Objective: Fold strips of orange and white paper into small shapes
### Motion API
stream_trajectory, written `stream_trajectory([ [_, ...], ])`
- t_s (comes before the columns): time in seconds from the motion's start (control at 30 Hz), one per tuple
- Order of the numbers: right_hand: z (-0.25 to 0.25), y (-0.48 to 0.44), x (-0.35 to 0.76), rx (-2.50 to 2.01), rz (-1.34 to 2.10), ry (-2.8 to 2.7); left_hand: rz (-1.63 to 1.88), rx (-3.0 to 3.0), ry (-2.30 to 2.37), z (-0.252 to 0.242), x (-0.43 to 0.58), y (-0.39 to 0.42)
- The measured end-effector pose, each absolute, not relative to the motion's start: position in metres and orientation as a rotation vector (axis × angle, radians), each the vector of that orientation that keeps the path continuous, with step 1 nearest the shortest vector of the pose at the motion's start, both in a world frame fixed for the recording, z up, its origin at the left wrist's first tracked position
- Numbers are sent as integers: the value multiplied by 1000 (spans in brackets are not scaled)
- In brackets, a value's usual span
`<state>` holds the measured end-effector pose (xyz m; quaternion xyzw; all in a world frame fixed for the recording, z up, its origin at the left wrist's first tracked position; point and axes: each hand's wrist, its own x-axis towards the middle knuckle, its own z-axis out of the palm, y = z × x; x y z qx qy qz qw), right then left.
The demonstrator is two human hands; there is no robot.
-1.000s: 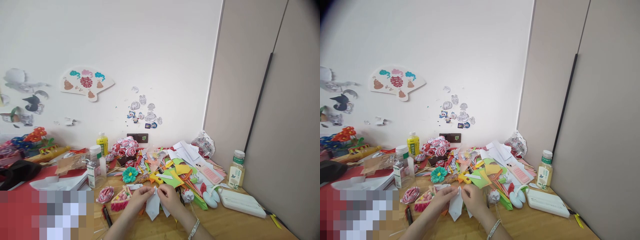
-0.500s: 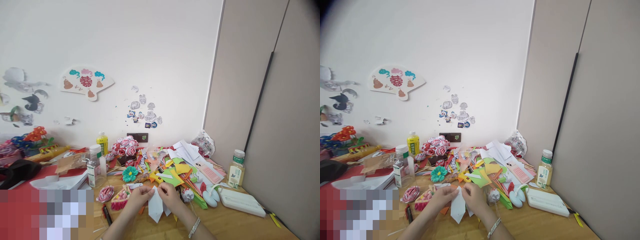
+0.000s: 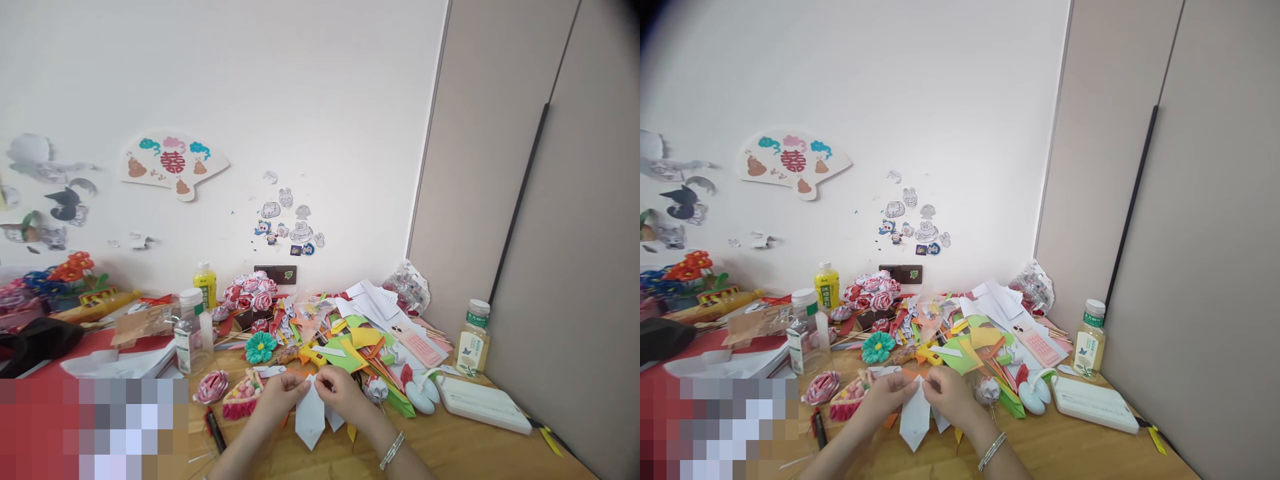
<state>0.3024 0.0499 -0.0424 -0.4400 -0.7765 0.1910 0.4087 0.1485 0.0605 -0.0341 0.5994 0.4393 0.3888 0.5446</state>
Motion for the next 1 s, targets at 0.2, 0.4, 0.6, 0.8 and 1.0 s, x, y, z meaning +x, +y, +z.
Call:
stream_trajectory([
  [0.2,-45,50,302,-1127,427,-1965,971,1570,1077,-32,149,58],
  [0.4,-46,47,299,-1152,369,-1998,885,1559,1060,-30,149,57],
  [0.6,-46,47,299,-1188,302,-2058,866,1594,1089,-22,149,51],
  [0.8,-49,49,299,-1182,258,-2116,859,1667,1042,-26,149,53],
  [1.0,-47,47,298,-1175,273,-2108,891,1712,1061,-29,149,57],
])
